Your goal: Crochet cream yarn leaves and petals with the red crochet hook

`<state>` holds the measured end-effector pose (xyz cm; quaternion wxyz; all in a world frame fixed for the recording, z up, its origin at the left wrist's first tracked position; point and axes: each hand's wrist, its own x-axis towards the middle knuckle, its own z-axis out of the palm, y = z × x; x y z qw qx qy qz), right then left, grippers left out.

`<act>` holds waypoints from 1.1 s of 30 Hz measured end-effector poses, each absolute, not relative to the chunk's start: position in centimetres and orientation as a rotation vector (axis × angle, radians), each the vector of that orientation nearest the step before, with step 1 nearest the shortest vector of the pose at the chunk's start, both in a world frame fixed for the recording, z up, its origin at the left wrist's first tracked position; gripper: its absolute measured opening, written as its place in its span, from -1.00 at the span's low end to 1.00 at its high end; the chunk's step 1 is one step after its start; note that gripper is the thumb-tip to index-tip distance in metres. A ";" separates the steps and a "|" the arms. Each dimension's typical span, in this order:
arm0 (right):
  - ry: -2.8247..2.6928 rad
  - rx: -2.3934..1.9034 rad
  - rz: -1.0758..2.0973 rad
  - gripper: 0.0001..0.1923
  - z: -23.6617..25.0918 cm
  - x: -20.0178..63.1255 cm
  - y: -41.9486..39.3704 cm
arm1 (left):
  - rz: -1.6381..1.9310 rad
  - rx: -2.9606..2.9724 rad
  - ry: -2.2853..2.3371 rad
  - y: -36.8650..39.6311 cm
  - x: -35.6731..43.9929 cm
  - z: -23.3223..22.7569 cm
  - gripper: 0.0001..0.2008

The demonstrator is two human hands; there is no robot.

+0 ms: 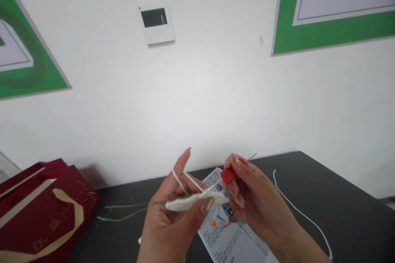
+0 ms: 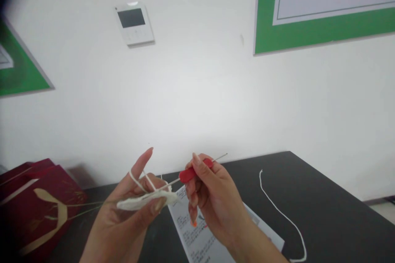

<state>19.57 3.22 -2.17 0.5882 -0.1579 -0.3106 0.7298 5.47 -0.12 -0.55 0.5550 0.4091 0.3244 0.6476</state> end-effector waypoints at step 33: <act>-0.903 -0.170 1.588 -0.76 -3.2 18.5 3.6 | 1.286 0.834 0.733 -0.3 3.6 0.2 -0.38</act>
